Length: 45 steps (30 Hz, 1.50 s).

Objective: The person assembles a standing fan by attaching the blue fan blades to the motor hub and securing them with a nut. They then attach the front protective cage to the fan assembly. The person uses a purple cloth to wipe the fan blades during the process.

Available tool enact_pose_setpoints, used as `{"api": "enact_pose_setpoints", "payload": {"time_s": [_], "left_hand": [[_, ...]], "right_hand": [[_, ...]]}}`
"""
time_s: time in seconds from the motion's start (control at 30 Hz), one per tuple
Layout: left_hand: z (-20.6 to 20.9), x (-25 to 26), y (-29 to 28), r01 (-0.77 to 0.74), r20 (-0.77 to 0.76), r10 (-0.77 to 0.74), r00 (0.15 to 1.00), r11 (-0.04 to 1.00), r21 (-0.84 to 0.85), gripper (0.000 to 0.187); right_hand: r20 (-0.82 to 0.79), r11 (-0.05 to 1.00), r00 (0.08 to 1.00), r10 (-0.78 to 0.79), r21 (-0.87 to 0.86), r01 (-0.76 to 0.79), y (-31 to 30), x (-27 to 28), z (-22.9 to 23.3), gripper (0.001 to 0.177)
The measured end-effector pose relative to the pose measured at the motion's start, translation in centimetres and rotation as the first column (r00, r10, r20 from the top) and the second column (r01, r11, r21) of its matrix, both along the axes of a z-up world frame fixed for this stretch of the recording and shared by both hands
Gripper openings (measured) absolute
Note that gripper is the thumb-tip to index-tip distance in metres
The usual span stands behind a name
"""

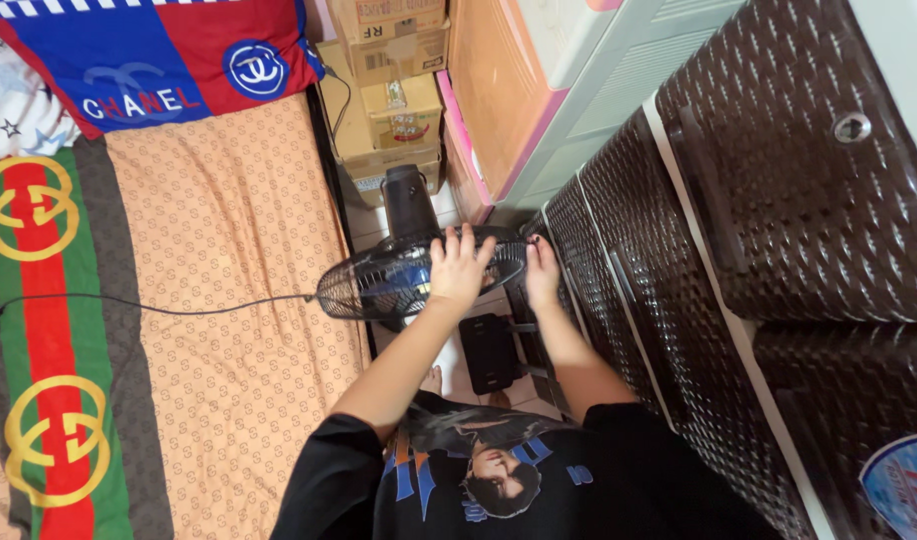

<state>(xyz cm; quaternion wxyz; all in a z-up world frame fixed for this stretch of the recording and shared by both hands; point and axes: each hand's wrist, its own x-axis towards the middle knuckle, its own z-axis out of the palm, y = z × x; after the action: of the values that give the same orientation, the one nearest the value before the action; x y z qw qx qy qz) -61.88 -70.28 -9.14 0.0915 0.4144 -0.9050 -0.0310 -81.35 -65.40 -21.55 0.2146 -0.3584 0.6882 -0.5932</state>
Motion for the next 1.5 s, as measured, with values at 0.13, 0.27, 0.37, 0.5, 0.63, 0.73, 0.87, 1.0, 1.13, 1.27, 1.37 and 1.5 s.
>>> {"api": "enact_pose_setpoints", "payload": {"time_s": [0.13, 0.27, 0.37, 0.5, 0.63, 0.73, 0.87, 1.0, 1.13, 1.27, 1.37, 1.5], "left_hand": [[-0.4, -0.5, 0.4, -0.001, 0.007, 0.001, 1.0, 1.0, 0.006, 0.084], [-0.9, -0.3, 0.5, -0.004, -0.059, 0.0, 0.998, 0.997, -0.071, 0.079], [-0.6, -0.4, 0.5, 0.011, -0.034, -0.012, 0.999, 0.999, -0.031, 0.083], [-0.1, -0.5, 0.6, 0.003, -0.02, -0.004, 1.0, 1.0, -0.014, 0.084], [-0.4, 0.1, 0.2, 0.005, -0.029, -0.005, 1.0, 1.0, 0.008, 0.081], [-1.0, 0.2, 0.8, 0.022, -0.074, -0.025, 0.997, 0.999, -0.043, 0.077], [-1.2, -0.6, 1.3, 0.035, -0.045, -0.037, 0.998, 0.999, -0.038, 0.079], [-0.8, -0.6, 1.2, 0.034, -0.049, -0.035, 0.998, 0.999, -0.01, 0.08], [-0.7, -0.4, 1.2, 0.034, -0.047, -0.035, 0.998, 0.999, -0.021, 0.079], [-0.3, 0.0, 1.1, 0.023, -0.056, -0.023, 0.998, 1.0, -0.001, 0.079], [-0.2, 0.3, 0.8, 0.017, -0.045, -0.018, 0.999, 1.0, -0.022, 0.08], [-0.2, 0.6, 0.6, 0.021, -0.027, -0.022, 0.999, 0.999, -0.042, 0.081]], "right_hand": [[0.314, 0.995, 0.949, 0.042, -0.103, -0.01, -0.5, 1.2, -0.2, 0.039], [-0.008, 0.998, 0.999, 0.05, -0.031, -0.051, -0.2, 1.1, -0.6, 0.04], [-0.249, 0.991, 0.968, 0.024, 0.133, 0.009, 0.3, 0.5, -0.6, 0.039], [-0.406, 0.995, 0.912, 0.051, 0.102, -0.01, 0.3, 0.2, -0.3, 0.036], [-0.247, 0.983, 0.952, 0.181, 0.069, -0.169, 0.7, -1.2, 0.1, 0.034], [0.421, 0.935, 0.896, 0.139, 0.242, -0.258, 1.5, -3.7, 0.7, 0.037], [0.667, 0.867, 0.743, 0.056, 0.337, -0.368, 0.7, -4.5, 0.9, 0.039], [0.707, 0.807, 0.695, 0.132, 0.331, -0.49, 1.0, -5.7, 0.9, 0.044], [0.763, 0.79, 0.625, 0.163, 0.279, -0.546, 0.5, -6.5, 0.9, 0.041], [0.787, 0.75, 0.566, 0.247, 0.214, -0.626, -0.4, -7.5, 0.9, 0.038], [0.799, 0.745, 0.53, 0.284, 0.163, -0.646, -1.0, -7.6, 0.6, 0.034], [0.777, 0.746, 0.591, 0.217, 0.258, -0.614, -1.1, -7.2, 0.3, 0.033]]}}
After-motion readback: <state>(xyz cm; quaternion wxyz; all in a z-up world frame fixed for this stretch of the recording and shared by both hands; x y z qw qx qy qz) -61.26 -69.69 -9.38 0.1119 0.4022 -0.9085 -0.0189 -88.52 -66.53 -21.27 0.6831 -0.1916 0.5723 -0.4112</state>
